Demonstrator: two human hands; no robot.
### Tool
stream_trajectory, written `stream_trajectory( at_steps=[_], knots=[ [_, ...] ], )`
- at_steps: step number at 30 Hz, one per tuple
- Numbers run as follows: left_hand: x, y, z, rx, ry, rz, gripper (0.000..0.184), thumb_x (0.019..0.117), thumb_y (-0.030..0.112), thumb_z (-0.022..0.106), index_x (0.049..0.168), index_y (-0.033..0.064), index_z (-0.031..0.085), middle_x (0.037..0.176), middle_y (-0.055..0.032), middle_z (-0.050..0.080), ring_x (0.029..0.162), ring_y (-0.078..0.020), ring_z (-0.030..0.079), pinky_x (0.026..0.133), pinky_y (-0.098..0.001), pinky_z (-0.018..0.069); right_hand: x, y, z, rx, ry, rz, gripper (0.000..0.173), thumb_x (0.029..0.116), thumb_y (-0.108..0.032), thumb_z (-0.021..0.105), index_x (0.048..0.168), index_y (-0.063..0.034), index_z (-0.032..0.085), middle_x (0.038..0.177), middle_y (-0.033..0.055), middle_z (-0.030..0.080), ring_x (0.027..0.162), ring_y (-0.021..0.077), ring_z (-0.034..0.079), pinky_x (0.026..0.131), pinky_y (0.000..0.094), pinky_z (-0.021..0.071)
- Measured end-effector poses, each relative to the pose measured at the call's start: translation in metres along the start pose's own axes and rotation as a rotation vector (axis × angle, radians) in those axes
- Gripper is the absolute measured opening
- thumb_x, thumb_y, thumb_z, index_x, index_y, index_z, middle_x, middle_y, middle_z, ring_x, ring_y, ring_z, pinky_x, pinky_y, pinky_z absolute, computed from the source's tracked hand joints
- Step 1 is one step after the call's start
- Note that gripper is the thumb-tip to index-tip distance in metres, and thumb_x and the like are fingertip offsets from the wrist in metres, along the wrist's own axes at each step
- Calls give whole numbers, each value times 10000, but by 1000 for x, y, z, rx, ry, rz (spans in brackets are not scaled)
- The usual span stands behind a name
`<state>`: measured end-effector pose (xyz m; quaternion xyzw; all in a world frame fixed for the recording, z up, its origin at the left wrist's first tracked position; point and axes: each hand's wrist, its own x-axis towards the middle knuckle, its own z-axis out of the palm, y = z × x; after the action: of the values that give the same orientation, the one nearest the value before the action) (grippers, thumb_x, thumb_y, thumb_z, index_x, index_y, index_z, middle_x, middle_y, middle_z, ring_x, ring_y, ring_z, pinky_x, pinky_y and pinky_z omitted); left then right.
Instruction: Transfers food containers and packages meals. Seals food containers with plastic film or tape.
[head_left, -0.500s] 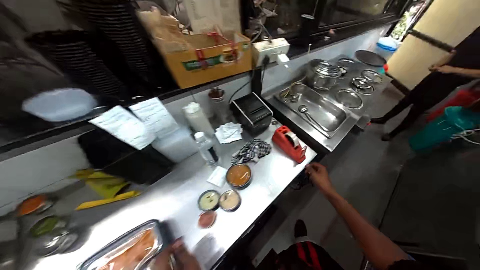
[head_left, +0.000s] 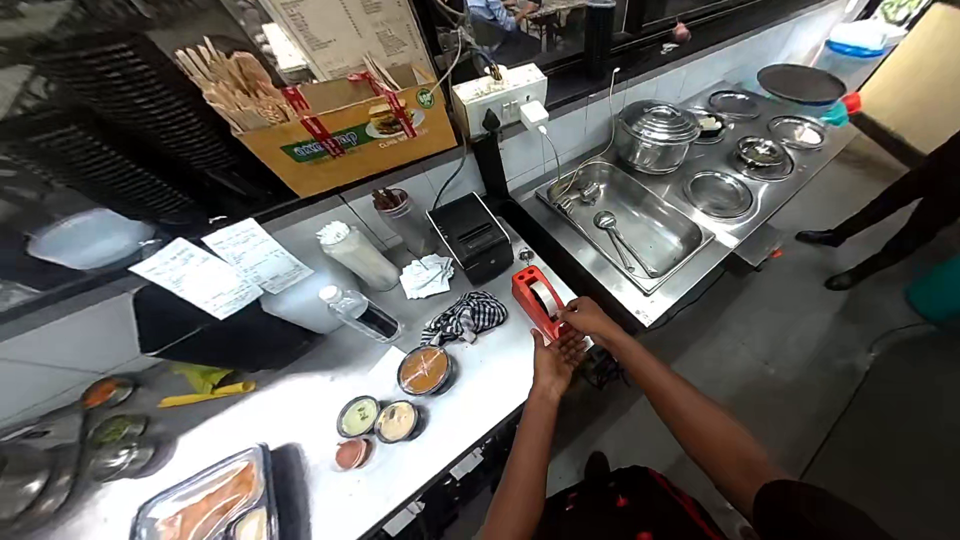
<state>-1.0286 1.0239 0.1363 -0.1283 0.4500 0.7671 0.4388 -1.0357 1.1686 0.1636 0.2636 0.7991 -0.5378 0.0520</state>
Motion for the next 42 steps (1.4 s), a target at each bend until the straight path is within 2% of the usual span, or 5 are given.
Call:
stream_trajectory(
  at_steps=[8, 19, 28, 36, 42],
  knots=[
    [-9, -3, -2, -64, -36, -11, 1115, 873, 887, 4, 1359, 78, 597, 1306, -116, 676, 1126, -207, 677, 957, -387, 542, -148, 18, -34, 168, -4, -71, 268, 1023, -331, 626, 1010, -68, 681, 924, 96, 651, 800, 202, 612, 696, 418, 523],
    [-17, -3, -3, -62, -60, -26, 1021, 921, 853, 79, 1382, 93, 581, 1345, -114, 656, 1166, -209, 664, 969, -372, 538, -277, 73, -55, 463, -26, 58, 233, 972, -266, 679, 1030, -51, 748, 1281, 77, 691, 1153, 188, 645, 983, 366, 532],
    [-26, -17, 27, 104, 185, 142, 514, 1016, 576, 512, 1288, 155, 626, 1219, -18, 674, 1090, -170, 636, 939, -388, 514, -276, 123, -41, 327, 22, 56, 219, 910, -297, 736, 925, -79, 741, 1285, 83, 676, 1258, 182, 595, 1032, 376, 514],
    [-29, -9, 37, -10, 224, 105, 687, 1040, 637, 370, 1368, 65, 561, 1420, -99, 583, 1314, -224, 545, 1076, -421, 444, -302, 94, -54, 457, 89, -19, 176, 934, -222, 706, 897, -52, 729, 1331, 111, 657, 1243, 234, 621, 961, 384, 579],
    [-18, -14, 45, -10, 323, 161, 333, 1047, 307, 552, 1240, 54, 652, 1177, -77, 687, 1074, -187, 643, 916, -374, 512, -298, 129, -50, 396, 107, 29, 169, 924, -241, 715, 914, -74, 739, 1290, 88, 676, 1242, 199, 608, 982, 370, 541]
  ],
)
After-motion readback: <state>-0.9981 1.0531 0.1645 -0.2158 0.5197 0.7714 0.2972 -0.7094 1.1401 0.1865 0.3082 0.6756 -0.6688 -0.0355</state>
